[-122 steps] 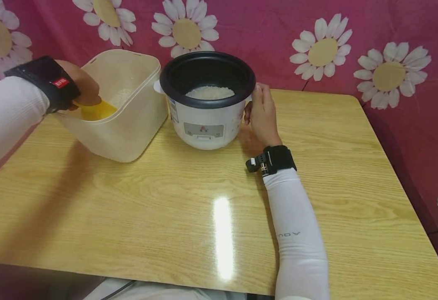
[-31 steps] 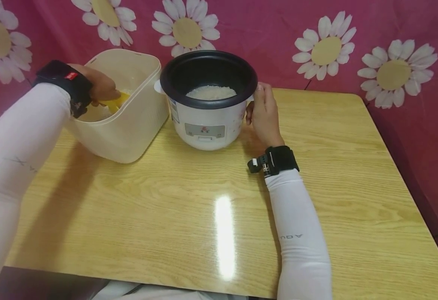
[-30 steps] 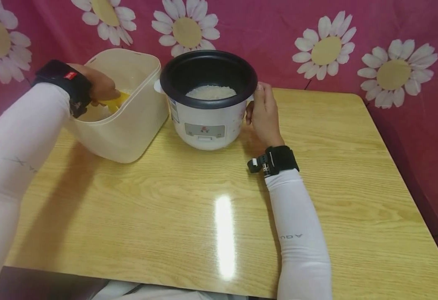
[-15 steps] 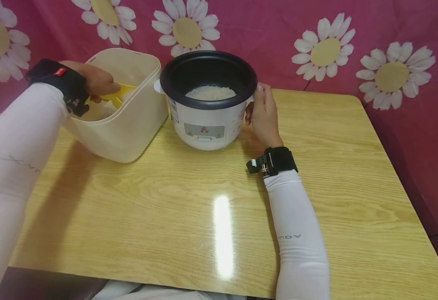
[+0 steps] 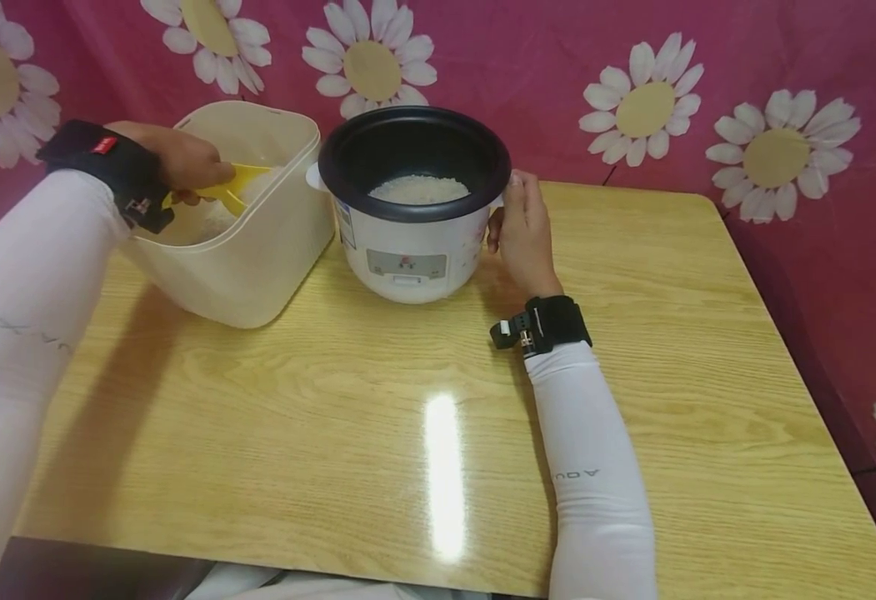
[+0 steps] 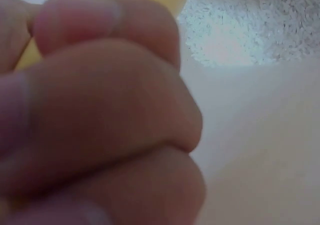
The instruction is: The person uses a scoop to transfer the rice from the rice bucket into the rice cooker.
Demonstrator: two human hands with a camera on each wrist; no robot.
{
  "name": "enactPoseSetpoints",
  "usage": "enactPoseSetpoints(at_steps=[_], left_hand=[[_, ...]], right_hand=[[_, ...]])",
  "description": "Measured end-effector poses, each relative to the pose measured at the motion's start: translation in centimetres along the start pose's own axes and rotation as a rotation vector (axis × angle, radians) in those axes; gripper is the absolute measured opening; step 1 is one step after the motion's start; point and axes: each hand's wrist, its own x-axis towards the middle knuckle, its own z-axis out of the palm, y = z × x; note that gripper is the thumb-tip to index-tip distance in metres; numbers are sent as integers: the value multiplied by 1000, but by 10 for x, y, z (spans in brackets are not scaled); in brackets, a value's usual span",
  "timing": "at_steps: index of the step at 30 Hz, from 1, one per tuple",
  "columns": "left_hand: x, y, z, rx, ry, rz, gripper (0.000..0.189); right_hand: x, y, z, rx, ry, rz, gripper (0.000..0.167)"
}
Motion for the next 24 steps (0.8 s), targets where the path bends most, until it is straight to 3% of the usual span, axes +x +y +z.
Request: enactPoseSetpoints(at_steps=[9, 17, 24], left_hand=[[-12, 2, -1, -172, -1, -48, 57], [-30, -3, -1, -252, 66, -113, 66], [-36, -5, -10, -255, 49, -84, 66]], right_hand=[[1, 3, -2, -18, -2, 11, 26], [1, -1, 0, -27, -4, 16, 28], [-1, 0, -1, -29, 0, 1, 29]])
